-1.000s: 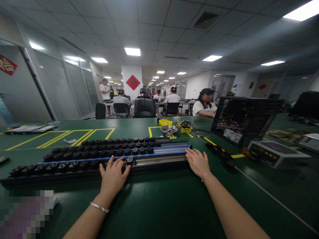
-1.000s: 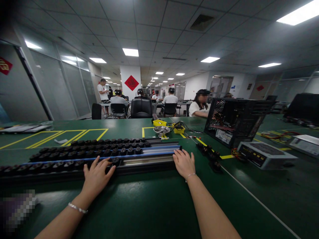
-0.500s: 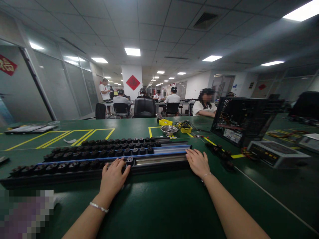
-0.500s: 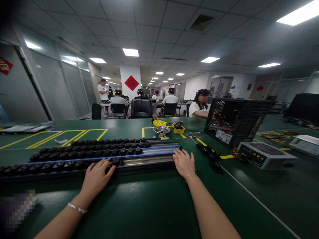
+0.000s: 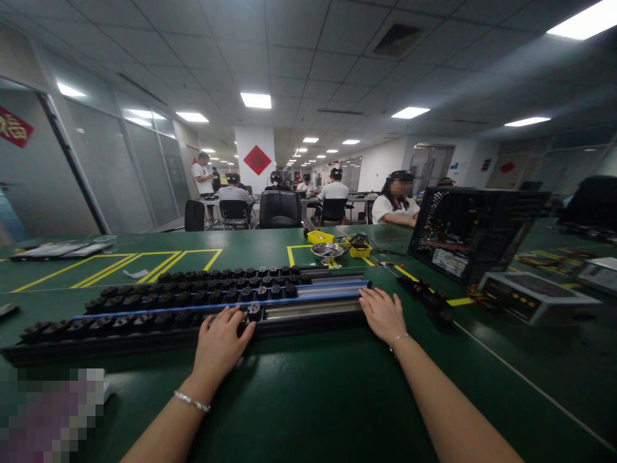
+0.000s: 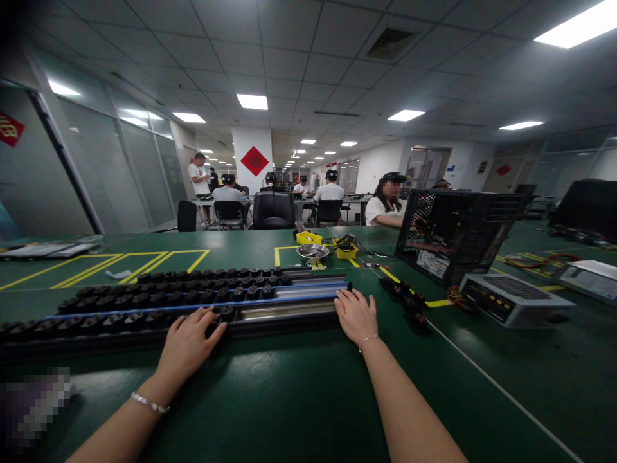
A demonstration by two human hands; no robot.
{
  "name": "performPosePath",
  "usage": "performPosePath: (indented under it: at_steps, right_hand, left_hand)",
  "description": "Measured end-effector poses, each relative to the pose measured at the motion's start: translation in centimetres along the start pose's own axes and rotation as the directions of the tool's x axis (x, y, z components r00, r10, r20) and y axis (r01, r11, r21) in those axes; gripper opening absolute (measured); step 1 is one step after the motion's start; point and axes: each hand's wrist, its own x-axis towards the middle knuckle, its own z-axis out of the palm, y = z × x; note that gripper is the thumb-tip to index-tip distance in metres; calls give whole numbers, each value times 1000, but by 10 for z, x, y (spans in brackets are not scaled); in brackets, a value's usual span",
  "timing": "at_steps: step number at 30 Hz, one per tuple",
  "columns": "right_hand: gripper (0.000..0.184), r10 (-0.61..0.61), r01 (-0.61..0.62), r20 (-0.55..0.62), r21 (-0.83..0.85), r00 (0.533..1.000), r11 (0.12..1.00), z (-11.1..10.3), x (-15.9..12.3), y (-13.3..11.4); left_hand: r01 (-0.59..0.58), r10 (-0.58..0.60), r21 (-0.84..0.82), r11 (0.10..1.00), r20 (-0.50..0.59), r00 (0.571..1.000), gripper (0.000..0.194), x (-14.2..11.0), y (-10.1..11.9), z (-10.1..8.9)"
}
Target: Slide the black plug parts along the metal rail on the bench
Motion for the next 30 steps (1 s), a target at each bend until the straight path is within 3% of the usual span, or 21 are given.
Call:
performPosePath:
  at_steps: [30]
  right_hand:
    - [53,1,-1,6,-13,1000,1000,-1,-1,-1]
  left_hand:
    - [-62,61,36,997,12,998,42,-2,3,1]
